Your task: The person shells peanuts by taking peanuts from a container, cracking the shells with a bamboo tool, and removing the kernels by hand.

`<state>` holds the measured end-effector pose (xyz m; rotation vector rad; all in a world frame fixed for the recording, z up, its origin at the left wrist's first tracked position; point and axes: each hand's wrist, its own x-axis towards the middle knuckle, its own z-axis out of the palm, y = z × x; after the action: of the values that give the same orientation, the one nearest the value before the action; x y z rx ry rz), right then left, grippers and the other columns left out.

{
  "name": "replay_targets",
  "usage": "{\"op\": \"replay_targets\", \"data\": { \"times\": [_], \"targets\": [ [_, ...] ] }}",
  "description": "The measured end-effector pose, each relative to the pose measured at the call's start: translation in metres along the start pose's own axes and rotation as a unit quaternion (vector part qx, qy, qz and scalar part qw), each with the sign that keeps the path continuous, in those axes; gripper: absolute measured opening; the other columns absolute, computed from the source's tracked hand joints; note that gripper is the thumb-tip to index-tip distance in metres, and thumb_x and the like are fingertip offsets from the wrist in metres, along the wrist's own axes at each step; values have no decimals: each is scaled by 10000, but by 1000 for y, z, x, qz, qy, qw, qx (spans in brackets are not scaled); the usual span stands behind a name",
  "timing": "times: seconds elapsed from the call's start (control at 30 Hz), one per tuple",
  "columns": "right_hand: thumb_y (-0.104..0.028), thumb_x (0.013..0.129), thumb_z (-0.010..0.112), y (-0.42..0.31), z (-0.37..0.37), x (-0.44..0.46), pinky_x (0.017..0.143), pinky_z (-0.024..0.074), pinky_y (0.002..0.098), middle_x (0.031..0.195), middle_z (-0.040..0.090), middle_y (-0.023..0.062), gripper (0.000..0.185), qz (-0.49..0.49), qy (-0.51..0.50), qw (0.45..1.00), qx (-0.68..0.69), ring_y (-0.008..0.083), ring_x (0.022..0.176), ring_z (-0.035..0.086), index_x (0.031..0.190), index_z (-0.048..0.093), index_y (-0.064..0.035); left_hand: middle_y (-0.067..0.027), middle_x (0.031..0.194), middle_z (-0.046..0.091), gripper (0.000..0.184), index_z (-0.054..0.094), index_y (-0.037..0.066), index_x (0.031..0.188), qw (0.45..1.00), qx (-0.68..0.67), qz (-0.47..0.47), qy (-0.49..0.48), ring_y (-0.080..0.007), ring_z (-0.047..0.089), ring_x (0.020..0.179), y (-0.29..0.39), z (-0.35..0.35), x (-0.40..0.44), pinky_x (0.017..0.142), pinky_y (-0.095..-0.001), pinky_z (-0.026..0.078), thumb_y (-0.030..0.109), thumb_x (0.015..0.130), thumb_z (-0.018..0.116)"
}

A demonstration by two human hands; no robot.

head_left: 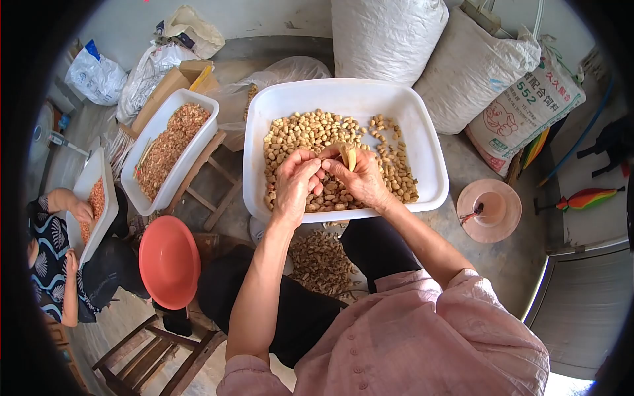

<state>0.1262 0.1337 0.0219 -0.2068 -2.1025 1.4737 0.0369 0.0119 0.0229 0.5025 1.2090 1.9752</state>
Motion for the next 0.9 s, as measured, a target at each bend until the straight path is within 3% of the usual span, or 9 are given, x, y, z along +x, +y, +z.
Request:
{"op": "replay_targets", "data": {
  "times": [0.27,0.47,0.57,0.77,0.9],
  "targets": [
    [-64,859,635,4,1,2,707,490,281,858,636,63,97,-95,-29,991,-87,135,774,603,938,628,-8,-14,704,513,50,514,42,796,998,-27,-58,4,-49,399,536,4,-5,-1,486,-231,375,52,845,521],
    [-71,867,617,-6,0,-1,699,478,284,823,621,63,92,7,-33,999,8,131,758,582,937,598,-15,-31,700,498,53,493,56,771,995,-63,-72,-13,-62,391,542,5,-7,0,509,-246,373,37,819,505],
    [-84,864,605,-7,-1,0,687,473,287,801,609,58,95,-23,-25,998,-54,127,744,565,924,580,-15,-41,712,500,33,497,51,784,994,-79,-73,-18,-67,388,546,2,-9,0,520,-250,375,30,809,494],
    [-98,860,583,-4,0,0,670,465,283,781,593,45,102,6,-14,999,-30,120,725,543,914,576,-11,-31,742,488,69,504,44,854,993,-87,-69,-32,-70,370,570,1,-10,-1,540,-246,363,78,830,449],
    [-104,859,577,-3,0,0,656,471,287,771,605,62,108,9,-7,1000,-8,131,717,557,915,570,-11,-51,759,538,161,536,19,937,999,25,-23,-13,-50,361,515,4,-8,-1,459,-213,338,92,865,412]
  ]
}}
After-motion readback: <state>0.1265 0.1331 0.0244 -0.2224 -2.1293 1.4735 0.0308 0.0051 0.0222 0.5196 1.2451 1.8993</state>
